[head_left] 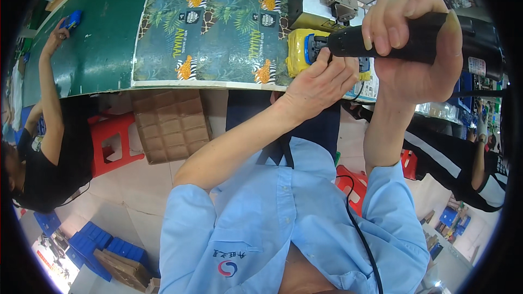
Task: The person assembles toy cars by placing each car onto a fixture, driving screws into the bottom with an electric screwdriver, and placing the assembled cars along the workbench.
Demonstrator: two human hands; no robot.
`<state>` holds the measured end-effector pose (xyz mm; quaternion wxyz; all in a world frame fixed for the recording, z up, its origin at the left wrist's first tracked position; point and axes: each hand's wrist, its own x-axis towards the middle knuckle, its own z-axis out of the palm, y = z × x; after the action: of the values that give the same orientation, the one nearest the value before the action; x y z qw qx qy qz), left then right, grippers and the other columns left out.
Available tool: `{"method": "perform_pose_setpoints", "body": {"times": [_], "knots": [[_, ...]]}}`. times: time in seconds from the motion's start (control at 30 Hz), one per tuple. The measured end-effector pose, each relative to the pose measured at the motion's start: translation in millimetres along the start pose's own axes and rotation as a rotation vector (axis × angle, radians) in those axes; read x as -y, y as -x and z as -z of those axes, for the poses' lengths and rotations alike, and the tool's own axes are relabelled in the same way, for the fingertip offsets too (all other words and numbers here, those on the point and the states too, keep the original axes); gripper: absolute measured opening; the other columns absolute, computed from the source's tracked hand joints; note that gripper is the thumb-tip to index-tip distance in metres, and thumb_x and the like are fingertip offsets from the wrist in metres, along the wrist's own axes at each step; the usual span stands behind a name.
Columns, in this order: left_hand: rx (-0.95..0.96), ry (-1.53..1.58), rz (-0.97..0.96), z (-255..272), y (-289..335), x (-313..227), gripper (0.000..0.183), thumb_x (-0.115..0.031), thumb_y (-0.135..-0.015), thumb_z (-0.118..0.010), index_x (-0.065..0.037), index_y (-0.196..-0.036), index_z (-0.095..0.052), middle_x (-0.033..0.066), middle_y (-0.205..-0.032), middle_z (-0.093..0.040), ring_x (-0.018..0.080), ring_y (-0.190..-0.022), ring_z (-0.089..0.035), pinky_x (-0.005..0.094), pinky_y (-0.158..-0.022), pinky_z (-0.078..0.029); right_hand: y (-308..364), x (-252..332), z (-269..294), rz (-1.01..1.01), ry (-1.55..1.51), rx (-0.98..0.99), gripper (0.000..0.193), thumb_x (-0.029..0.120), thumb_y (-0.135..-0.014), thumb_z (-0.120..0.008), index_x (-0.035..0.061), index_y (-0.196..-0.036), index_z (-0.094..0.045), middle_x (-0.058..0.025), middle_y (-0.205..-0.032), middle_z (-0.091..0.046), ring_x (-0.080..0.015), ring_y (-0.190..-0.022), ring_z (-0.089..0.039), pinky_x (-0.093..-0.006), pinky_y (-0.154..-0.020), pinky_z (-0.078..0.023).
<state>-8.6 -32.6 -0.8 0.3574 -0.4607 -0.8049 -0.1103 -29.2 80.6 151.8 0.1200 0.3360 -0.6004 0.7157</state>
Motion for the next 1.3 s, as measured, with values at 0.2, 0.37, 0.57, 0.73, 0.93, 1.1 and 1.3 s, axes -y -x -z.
{"method": "perform_pose_setpoints", "body": {"times": [0.2, 0.37, 0.57, 0.73, 0.93, 1.1, 1.3], "knots": [[-0.003, -0.001, 0.0, -2.3, -1.4, 3.8, 0.04, -0.026, -0.087, -0.052, -0.004, -0.121, -0.057, 0.0108, -0.121, -0.055, 0.0265, -0.118, -0.05, 0.0427, -0.107, -0.038, -5.0, -9.6, 5.5, 0.016, -0.034, 0.019, 0.044, 0.038, -0.102, -0.036, 0.0003, -0.109, -0.058, -0.0053, -0.076, -0.054, -0.0148, -0.065, -0.052, -0.0327, -0.062, -0.044], [0.013, -0.013, -0.003, 3.4, -4.7, 3.1, 0.046, -0.024, -0.088, -0.052, -0.002, -0.129, -0.054, 0.0126, -0.131, -0.054, 0.0286, -0.123, -0.049, 0.043, -0.109, -0.037, -14.8, 2.9, 8.9, 0.072, -0.045, -0.094, 0.048, 0.043, -0.1, -0.041, 0.0013, -0.106, -0.062, -0.0048, -0.076, -0.055, -0.0155, -0.066, -0.051, -0.0337, -0.065, -0.042], [0.063, 0.026, 0.004, 7.0, 3.8, 1.8, 0.049, -0.022, -0.089, -0.049, -0.001, -0.133, -0.053, 0.0156, -0.135, -0.053, 0.0291, -0.127, -0.049, 0.0428, -0.11, -0.035, -70.2, 13.3, -4.5, 0.376, 0.014, -0.728, 0.032, 0.042, -0.093, -0.064, 0.0108, -0.09, -0.061, -0.0009, -0.064, -0.052, -0.0137, -0.055, -0.049, -0.0276, -0.059, -0.043], [0.077, 0.042, 0.012, 3.1, 1.7, 4.0, 0.048, -0.021, -0.089, -0.049, -0.001, -0.133, -0.053, 0.0148, -0.135, -0.053, 0.0286, -0.126, -0.049, 0.0426, -0.11, -0.036, -55.9, 18.2, -7.7, 0.307, 0.062, -0.765, 0.031, 0.04, -0.092, -0.068, 0.0114, -0.086, -0.06, -0.0007, -0.061, -0.051, -0.0129, -0.051, -0.049, -0.0257, -0.054, -0.043], [0.026, 0.005, 0.019, -2.8, -0.6, 5.7, 0.046, -0.023, -0.089, -0.051, -0.003, -0.13, -0.053, 0.0132, -0.133, -0.054, 0.0272, -0.124, -0.05, 0.0416, -0.108, -0.038, -21.9, 1.6, -12.6, 0.218, -0.056, -0.641, 0.036, 0.045, -0.098, -0.057, 0.0089, -0.093, -0.061, -0.0017, -0.062, -0.052, -0.0134, -0.049, -0.05, -0.0275, -0.053, -0.045], [0.036, 0.014, 0.027, -2.0, 1.5, 2.5, 0.046, -0.023, -0.088, -0.052, -0.003, -0.13, -0.053, 0.0121, -0.133, -0.054, 0.0269, -0.123, -0.05, 0.042, -0.108, -0.038, -8.0, -8.2, -9.7, 0.046, -0.013, -0.621, 0.044, 0.049, -0.101, -0.048, 0.0072, -0.098, -0.061, -0.0024, -0.062, -0.053, -0.0147, -0.049, -0.054, -0.0301, -0.053, -0.048], [0.034, -0.012, 0.026, -2.0, 3.8, 1.3, 0.047, -0.024, -0.087, -0.053, -0.004, -0.129, -0.054, 0.0105, -0.129, -0.054, 0.0245, -0.121, -0.051, 0.0423, -0.107, -0.038, 5.2, -26.1, 1.0, 0.109, -0.076, -0.592, 0.045, 0.049, -0.102, -0.046, 0.0067, -0.099, -0.061, -0.003, -0.061, -0.054, -0.0152, -0.048, -0.054, -0.0301, -0.052, -0.049]]}}
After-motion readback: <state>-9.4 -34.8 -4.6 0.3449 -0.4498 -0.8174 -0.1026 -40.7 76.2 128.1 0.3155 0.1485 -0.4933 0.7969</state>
